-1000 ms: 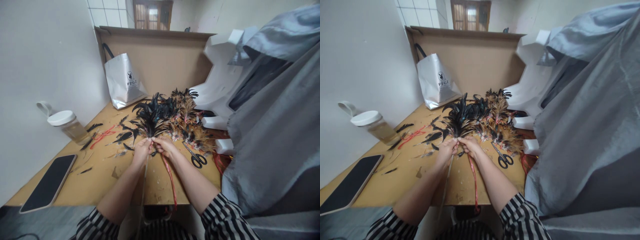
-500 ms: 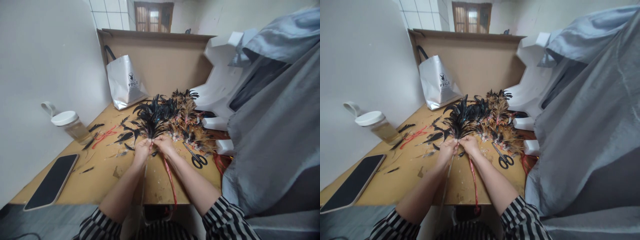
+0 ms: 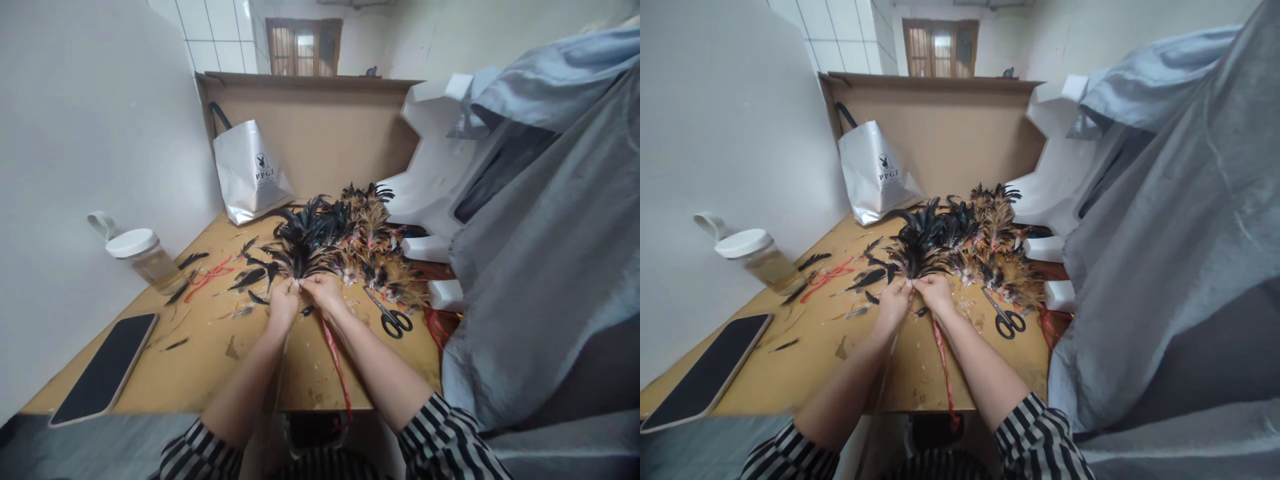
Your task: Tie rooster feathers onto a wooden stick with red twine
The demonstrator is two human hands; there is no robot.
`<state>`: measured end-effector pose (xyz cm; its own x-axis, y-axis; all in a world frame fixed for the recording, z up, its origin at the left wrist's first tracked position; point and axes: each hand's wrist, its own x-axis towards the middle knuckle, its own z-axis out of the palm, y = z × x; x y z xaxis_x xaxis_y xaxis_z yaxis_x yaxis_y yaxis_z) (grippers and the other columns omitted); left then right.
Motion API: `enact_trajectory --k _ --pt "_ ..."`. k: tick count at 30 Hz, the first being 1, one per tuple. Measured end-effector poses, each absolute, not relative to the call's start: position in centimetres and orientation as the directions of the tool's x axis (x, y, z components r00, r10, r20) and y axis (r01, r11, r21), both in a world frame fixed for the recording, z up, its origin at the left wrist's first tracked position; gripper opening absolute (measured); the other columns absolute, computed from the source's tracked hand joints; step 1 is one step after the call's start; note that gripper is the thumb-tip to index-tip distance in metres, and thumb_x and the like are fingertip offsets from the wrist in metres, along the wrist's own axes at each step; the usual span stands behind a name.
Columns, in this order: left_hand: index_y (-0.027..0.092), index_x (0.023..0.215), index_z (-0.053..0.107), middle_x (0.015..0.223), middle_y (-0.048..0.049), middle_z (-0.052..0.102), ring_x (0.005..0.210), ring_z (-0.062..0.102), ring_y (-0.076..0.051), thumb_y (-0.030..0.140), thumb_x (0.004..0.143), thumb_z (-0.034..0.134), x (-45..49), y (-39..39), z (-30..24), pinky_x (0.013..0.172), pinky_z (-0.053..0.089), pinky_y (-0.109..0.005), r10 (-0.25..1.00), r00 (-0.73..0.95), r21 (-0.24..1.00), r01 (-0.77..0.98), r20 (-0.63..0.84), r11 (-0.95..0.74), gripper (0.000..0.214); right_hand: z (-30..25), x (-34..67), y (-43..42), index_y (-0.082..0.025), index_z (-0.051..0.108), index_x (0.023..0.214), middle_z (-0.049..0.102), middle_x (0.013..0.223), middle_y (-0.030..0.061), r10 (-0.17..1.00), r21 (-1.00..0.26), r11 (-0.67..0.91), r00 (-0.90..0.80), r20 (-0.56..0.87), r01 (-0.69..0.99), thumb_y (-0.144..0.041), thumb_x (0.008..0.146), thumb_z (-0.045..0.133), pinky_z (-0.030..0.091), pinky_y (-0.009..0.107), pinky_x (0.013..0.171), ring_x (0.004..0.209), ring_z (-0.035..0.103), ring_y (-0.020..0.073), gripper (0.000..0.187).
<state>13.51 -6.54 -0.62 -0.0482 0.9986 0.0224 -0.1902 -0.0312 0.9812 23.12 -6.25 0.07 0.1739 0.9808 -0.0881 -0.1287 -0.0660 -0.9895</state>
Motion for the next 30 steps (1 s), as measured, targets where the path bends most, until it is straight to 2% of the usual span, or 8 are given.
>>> enact_trajectory --k 5,10,13,16,18,25,27,30 --pt "0.018 0.069 0.062 0.068 -0.005 0.058 0.073 0.054 -0.02 0.015 0.069 0.056 13.6 -7.0 0.0 0.069 0.04 -0.028 0.94 -0.051 0.929 0.174 0.338 -0.325 0.008 0.0 23.5 -6.1 -0.016 0.054 0.05 0.042 0.038 -0.0062 0.969 -0.995 -0.062 0.233 -0.078 -0.077 -0.036 0.054 0.067 0.02 0.02 0.037 0.037 0.029 0.0049 0.024" --pt "0.019 0.083 0.065 0.081 -0.0099 0.059 0.086 0.053 -0.026 0.011 0.067 0.055 13.5 -7.3 -0.2 0.082 0.038 -0.035 0.915 -0.047 0.864 0.352 0.401 -0.36 0.021 0.0 23.6 -6.0 -0.016 0.054 0.049 0.043 0.038 -0.0059 0.966 -0.991 -0.097 0.232 -0.115 -0.089 -0.031 0.054 0.065 0.02 0.02 0.037 0.036 0.029 0.0047 0.019" --pt "0.02 0.084 0.065 0.082 -0.0093 0.06 0.087 0.053 -0.026 0.013 0.066 0.058 13.4 -7.4 -0.2 0.08 0.04 -0.034 0.935 -0.028 0.908 0.251 0.354 -0.336 0.021 0.0 23.7 -6.1 -0.016 0.054 0.05 0.046 0.039 -0.0049 0.967 -0.987 -0.111 0.215 -0.135 -0.119 -0.03 0.054 0.066 0.021 0.019 0.036 0.035 0.032 0.0049 0.019" --pt "0.021 0.081 0.066 0.073 -0.0056 0.059 0.078 0.055 -0.023 0.015 0.065 0.061 13.4 -7.3 -0.2 0.068 0.043 -0.029 0.966 0.0 0.965 0.047 0.258 -0.257 0.018 0.2 24.0 -6.2 -0.015 0.054 0.052 0.048 0.04 -0.0036 0.969 -0.982 -0.116 0.203 -0.145 -0.147 -0.032 0.054 0.068 0.021 0.019 0.035 0.035 0.034 0.005 0.022" --pt "0.021 0.081 0.067 0.069 -0.0043 0.059 0.074 0.056 -0.021 0.015 0.064 0.062 13.5 -7.2 -0.4 0.062 0.044 -0.027 0.972 -0.002 0.972 -0.017 0.234 -0.234 0.019 0.3 24.0 -6.2 -0.015 0.055 0.053 0.049 0.041 -0.0032 0.968 -0.983 -0.119 0.206 -0.146 -0.137 -0.035 0.055 0.068 0.02 0.019 0.034 0.034 0.034 0.0047 0.025" --pt "0.02 0.097 0.068 0.099 -0.0103 0.062 0.099 0.055 -0.025 0.009 0.061 0.063 13.7 -7.2 -1.5 0.091 0.039 -0.035 0.913 -0.082 0.911 0.151 0.399 -0.384 0.038 0.7 23.8 -6.5 -0.014 0.055 0.052 0.049 0.04 -0.0032 0.967 -0.988 -0.128 0.213 -0.143 -0.082 -0.037 0.055 0.071 0.019 0.018 0.033 0.033 0.032 0.0032 0.028" --pt "0.019 0.102 0.066 0.097 -0.0102 0.061 0.095 0.057 -0.024 0.009 0.059 0.064 13.9 -7.3 -1.6 0.087 0.043 -0.035 0.931 -0.082 0.932 0.106 0.357 -0.348 0.044 1.0 23.8 -6.6 -0.014 0.053 0.052 0.048 0.039 -0.0042 0.965 -0.983 -0.151 0.202 -0.17 -0.107 -0.035 0.053 0.073 0.02 0.018 0.033 0.033 0.032 0.0031 0.029" --pt "0.019 0.111 0.058 0.087 -0.0067 0.062 0.072 0.06 -0.018 0.012 0.06 0.067 14.4 -7.6 -1.2 0.066 0.049 -0.03 0.982 -0.047 0.978 -0.089 0.183 -0.186 0.052 1.4 24.2 -6.7 -0.015 0.051 0.051 0.046 0.038 -0.0053 0.967 -0.968 -0.177 0.15 -0.204 -0.176 -0.034 0.05 0.075 0.02 0.018 0.033 0.032 0.032 0.0032 0.03"
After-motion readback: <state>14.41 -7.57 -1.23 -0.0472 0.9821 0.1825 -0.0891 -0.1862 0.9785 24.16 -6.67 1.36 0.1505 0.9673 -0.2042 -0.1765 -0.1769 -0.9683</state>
